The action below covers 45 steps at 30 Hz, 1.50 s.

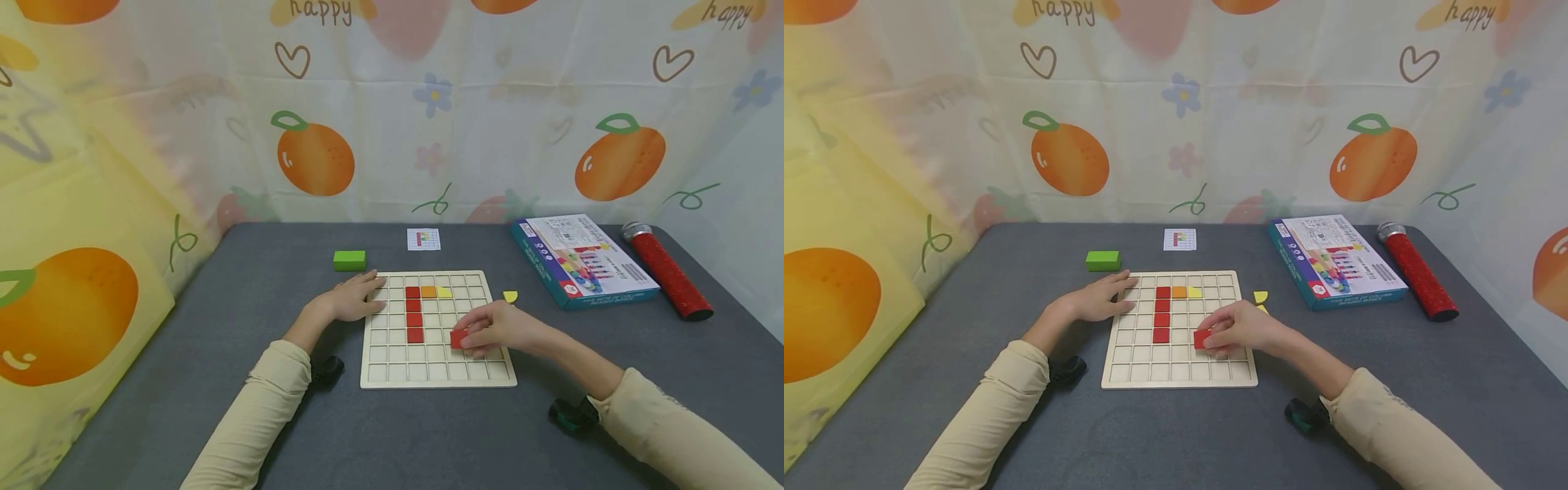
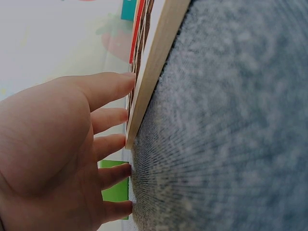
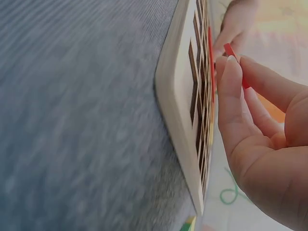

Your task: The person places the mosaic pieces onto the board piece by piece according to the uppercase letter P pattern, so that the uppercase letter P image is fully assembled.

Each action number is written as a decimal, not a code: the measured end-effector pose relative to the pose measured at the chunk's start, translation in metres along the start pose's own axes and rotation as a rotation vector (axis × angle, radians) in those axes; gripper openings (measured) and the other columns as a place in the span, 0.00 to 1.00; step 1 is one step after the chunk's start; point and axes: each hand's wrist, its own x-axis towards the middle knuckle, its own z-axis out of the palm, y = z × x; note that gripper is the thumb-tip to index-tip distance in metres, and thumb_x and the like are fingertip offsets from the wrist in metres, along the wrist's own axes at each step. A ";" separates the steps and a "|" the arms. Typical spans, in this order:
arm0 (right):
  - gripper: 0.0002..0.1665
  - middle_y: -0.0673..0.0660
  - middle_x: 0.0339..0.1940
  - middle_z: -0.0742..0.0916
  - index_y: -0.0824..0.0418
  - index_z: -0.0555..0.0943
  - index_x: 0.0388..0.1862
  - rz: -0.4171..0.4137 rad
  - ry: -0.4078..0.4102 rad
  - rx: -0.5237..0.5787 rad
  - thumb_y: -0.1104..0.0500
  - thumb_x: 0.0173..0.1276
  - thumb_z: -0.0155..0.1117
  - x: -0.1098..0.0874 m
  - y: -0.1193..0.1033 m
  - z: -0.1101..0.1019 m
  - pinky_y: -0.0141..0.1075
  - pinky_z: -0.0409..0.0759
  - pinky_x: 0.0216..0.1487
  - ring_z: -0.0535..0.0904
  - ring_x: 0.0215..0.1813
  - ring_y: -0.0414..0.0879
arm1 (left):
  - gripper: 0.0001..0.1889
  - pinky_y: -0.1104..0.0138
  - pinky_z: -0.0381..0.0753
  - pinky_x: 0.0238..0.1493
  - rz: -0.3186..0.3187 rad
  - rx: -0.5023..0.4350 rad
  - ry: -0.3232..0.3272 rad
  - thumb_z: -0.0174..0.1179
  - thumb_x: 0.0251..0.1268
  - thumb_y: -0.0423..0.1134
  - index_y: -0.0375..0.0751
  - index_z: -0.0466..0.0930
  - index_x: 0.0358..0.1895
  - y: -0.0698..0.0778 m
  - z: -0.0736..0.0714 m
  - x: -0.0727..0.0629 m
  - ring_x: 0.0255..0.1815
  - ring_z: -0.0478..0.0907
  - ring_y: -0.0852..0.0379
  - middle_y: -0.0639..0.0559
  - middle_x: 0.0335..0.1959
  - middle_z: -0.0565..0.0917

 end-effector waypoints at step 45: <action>0.14 0.57 0.24 0.86 0.67 0.83 0.43 0.117 0.110 -0.027 0.63 0.60 0.71 0.035 -0.024 0.053 0.32 0.81 0.30 0.81 0.23 0.43 | 0.32 0.42 0.47 0.67 0.019 0.009 -0.005 0.48 0.74 0.49 0.39 0.53 0.75 -0.002 0.000 0.001 0.75 0.44 0.40 0.38 0.75 0.48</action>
